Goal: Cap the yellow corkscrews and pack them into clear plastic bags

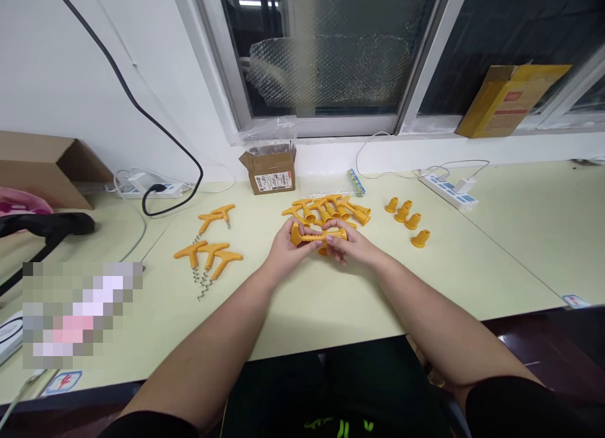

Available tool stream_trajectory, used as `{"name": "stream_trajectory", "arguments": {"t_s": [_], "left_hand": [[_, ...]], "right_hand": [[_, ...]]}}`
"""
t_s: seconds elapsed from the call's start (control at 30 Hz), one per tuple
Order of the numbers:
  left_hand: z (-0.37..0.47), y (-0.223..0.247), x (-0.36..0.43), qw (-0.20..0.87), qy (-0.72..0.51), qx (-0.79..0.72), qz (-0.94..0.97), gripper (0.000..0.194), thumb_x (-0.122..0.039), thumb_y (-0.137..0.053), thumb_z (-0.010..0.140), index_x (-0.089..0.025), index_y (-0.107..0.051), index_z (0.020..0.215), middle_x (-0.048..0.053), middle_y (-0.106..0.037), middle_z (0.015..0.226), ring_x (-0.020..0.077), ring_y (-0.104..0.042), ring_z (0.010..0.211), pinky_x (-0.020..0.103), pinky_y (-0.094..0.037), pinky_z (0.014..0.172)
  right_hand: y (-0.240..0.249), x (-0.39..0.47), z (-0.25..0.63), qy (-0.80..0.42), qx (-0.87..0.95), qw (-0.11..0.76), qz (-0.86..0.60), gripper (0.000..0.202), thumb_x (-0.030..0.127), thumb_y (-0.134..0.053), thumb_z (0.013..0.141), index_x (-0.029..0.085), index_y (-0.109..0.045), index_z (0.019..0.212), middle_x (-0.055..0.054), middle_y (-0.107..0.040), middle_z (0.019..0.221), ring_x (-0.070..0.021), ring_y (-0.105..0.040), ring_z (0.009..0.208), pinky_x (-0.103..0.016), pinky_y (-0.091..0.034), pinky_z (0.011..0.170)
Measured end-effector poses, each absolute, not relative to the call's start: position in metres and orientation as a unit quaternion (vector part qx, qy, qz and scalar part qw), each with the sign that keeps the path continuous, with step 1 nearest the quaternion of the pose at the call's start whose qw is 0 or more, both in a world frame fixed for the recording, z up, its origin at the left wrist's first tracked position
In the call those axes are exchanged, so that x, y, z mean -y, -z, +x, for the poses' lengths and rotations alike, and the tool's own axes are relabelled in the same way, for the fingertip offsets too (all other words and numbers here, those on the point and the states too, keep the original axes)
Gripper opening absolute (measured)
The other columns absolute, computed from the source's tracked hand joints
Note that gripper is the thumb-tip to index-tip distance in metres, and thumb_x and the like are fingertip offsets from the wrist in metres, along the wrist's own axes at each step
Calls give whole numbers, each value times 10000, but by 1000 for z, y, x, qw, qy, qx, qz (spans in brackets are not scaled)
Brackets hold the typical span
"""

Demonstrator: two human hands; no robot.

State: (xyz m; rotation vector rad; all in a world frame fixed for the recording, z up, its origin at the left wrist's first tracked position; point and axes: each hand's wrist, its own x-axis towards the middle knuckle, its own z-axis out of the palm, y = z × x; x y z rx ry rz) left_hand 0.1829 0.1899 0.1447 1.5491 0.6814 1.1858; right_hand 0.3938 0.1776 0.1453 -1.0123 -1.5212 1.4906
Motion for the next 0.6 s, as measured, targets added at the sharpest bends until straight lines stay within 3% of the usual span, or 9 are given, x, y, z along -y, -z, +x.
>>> {"name": "stream_trajectory", "arguments": {"t_s": [0.1,0.2,0.3,0.43,0.6], "left_hand": [[181,-145,-196,500,-523,-291,626,513,-272,-888,763,-235,-385,857,56,-799,935,242,-771,1027,411,-606,917],[179,-144,-201,504,-536,-298,608,519,-280,-895,750,-236,-390,864,49,-792,906,247,-767,1034,422,-615,906],[177,-144,-202,516,-534,-302,598,524,-299,-892,753,-236,-385,874,40,-786,903,222,-775,925,414,-630,856],[177,-144,-198,503,-529,-294,617,520,-308,-889,761,-235,-387,875,42,-785,939,221,-775,938,421,-627,884],[176,-143,-195,480,-528,-283,641,512,-287,-898,760,-232,-401,873,102,-787,1101,265,-748,1120,444,-615,944]], "right_hand": [[-144,-177,394,-551,624,425,-356,540,437,-782,854,278,-457,1255,34,-643,862,-122,-613,645,-247,-552,561],[-142,-179,396,-504,634,478,-340,519,371,-804,824,280,-507,1239,-27,-632,1108,-154,-665,896,-300,-602,758],[-141,-183,399,-490,634,492,-341,420,397,-797,830,251,-584,1161,-41,-661,1082,-176,-679,924,-328,-596,814],[-144,-185,405,-511,623,465,-367,441,479,-828,797,213,-638,1093,-9,-683,834,-155,-662,672,-288,-568,613],[-151,-182,407,-543,614,405,-406,496,649,-767,799,192,-622,926,7,-670,674,-105,-548,439,-208,-381,357]]}}
